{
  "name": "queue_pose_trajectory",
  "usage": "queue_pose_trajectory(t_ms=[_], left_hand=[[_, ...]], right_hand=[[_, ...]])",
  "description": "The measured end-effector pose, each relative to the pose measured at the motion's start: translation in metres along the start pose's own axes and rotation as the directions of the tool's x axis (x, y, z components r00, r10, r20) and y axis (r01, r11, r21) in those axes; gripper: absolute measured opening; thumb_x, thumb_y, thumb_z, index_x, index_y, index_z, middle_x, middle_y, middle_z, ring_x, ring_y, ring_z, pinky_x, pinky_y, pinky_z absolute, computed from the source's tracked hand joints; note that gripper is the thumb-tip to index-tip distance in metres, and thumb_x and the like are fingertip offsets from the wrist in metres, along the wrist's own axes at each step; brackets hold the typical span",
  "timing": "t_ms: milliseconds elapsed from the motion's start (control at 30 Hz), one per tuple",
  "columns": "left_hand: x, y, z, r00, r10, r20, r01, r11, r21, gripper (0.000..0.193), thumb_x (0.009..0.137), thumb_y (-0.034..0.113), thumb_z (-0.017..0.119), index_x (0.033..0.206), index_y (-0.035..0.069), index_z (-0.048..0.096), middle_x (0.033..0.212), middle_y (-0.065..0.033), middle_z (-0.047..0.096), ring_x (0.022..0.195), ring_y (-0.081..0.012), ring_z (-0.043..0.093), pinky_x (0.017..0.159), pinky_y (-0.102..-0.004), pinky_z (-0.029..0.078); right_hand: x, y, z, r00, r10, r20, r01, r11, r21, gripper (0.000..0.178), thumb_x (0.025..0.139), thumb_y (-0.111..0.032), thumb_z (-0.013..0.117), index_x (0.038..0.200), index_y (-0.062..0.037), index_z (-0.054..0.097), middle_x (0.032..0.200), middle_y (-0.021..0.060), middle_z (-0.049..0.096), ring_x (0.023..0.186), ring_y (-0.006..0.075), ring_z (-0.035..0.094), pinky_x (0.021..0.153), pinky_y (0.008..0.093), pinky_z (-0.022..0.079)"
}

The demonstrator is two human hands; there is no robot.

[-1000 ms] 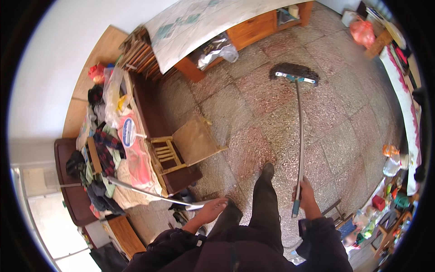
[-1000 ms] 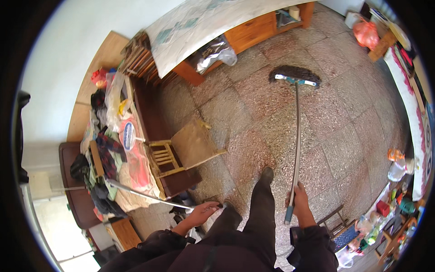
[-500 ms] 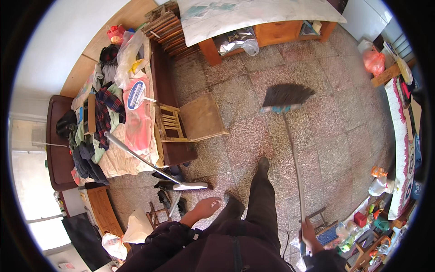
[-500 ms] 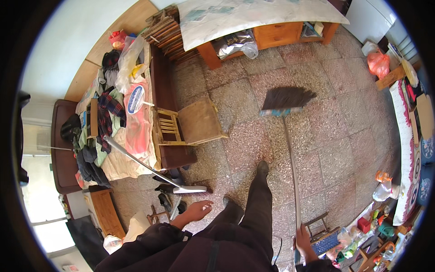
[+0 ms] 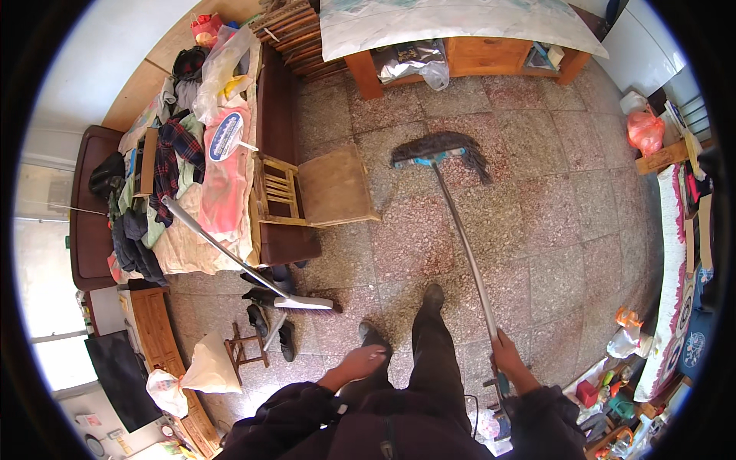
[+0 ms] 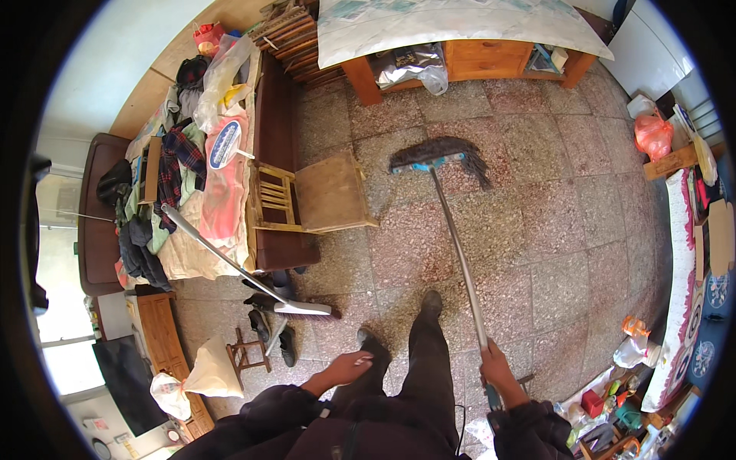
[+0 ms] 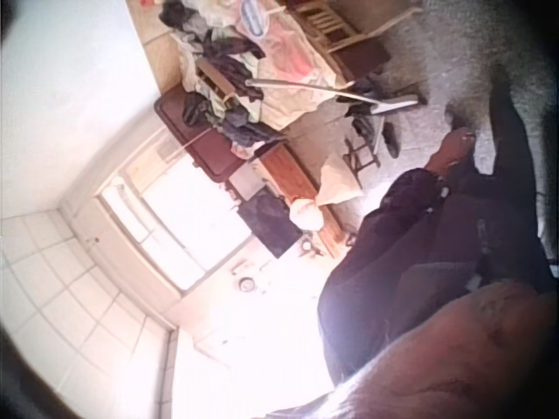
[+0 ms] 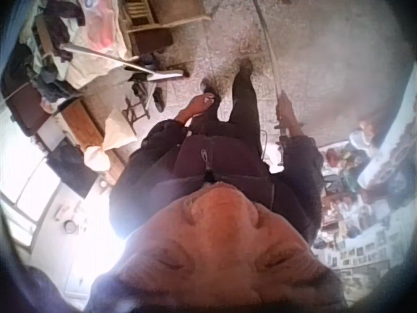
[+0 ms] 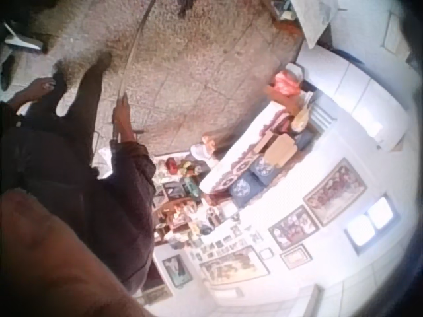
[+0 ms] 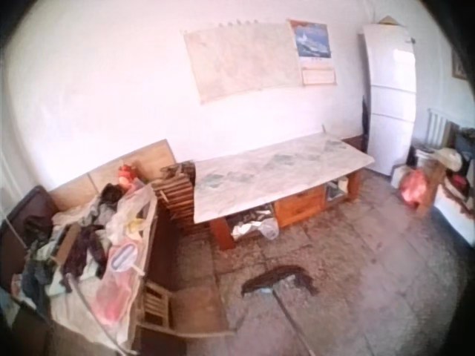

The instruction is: The person mops the tiled floor with a mop, then wipes the floor with a yellow cloth. They pick up and rearrange several plastic bags and small items on the floor, moving them into a more organized pile.

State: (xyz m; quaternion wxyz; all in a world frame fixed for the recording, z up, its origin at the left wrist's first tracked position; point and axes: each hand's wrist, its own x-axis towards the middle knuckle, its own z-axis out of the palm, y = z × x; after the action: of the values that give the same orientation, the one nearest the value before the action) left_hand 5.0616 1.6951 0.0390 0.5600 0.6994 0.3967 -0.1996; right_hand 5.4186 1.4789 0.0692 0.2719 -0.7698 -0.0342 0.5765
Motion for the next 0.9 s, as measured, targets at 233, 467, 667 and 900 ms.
queue_pose_trajectory(t_ms=[233,467,667,900], left_hand=[[0.025,0.094,0.051,0.953,-0.189,0.239,0.304,0.567,-0.765,0.057,0.102,0.037,0.049,0.148,0.01,0.03,0.123,-0.0139,0.059,0.108,-0.0242,0.061,0.088,-0.0387,0.052],[-0.103,0.009,0.082,0.935,-0.339,0.101,0.294,0.587,-0.754,0.03,0.102,0.039,0.044,0.105,0.01,0.047,0.072,-0.0044,0.054,0.053,-0.0142,0.051,0.047,-0.03,0.045],[-0.247,-0.092,0.142,0.944,-0.277,0.179,0.329,0.777,-0.537,0.038,0.102,0.04,0.043,0.115,0.006,0.054,0.081,-0.0059,0.061,0.068,-0.0156,0.058,0.062,-0.0315,0.049],[-0.297,-0.1,0.228,0.799,-0.588,0.125,0.532,0.595,-0.602,0.053,0.098,0.045,0.053,0.132,0.004,0.054,0.101,-0.0092,0.067,0.091,-0.0171,0.061,0.083,-0.0329,0.049]], right_hand=[[0.056,-0.039,0.142,0.944,-0.101,0.315,0.033,0.976,0.213,0.033,0.098,-0.037,0.053,0.096,-0.0046,0.061,0.062,0.0057,0.055,0.048,0.0163,0.051,0.045,0.0333,0.046],[0.004,0.018,0.261,0.789,0.111,0.604,-0.165,0.986,0.034,0.029,0.092,-0.032,0.064,0.087,-0.0025,0.062,0.067,0.0094,0.062,0.06,0.0207,0.064,0.05,0.0325,0.052],[-0.037,0.112,0.336,0.819,0.111,0.563,-0.357,0.867,0.348,0.047,0.085,-0.005,0.064,0.123,-0.0105,0.037,0.094,0.0145,0.06,0.065,0.0291,0.067,0.053,0.0469,0.058],[-0.03,0.133,0.336,0.941,0.024,0.338,-0.161,0.909,0.384,0.042,0.087,0.004,0.057,0.12,-0.0031,0.033,0.092,0.0143,0.053,0.059,0.0282,0.064,0.048,0.0413,0.056]])
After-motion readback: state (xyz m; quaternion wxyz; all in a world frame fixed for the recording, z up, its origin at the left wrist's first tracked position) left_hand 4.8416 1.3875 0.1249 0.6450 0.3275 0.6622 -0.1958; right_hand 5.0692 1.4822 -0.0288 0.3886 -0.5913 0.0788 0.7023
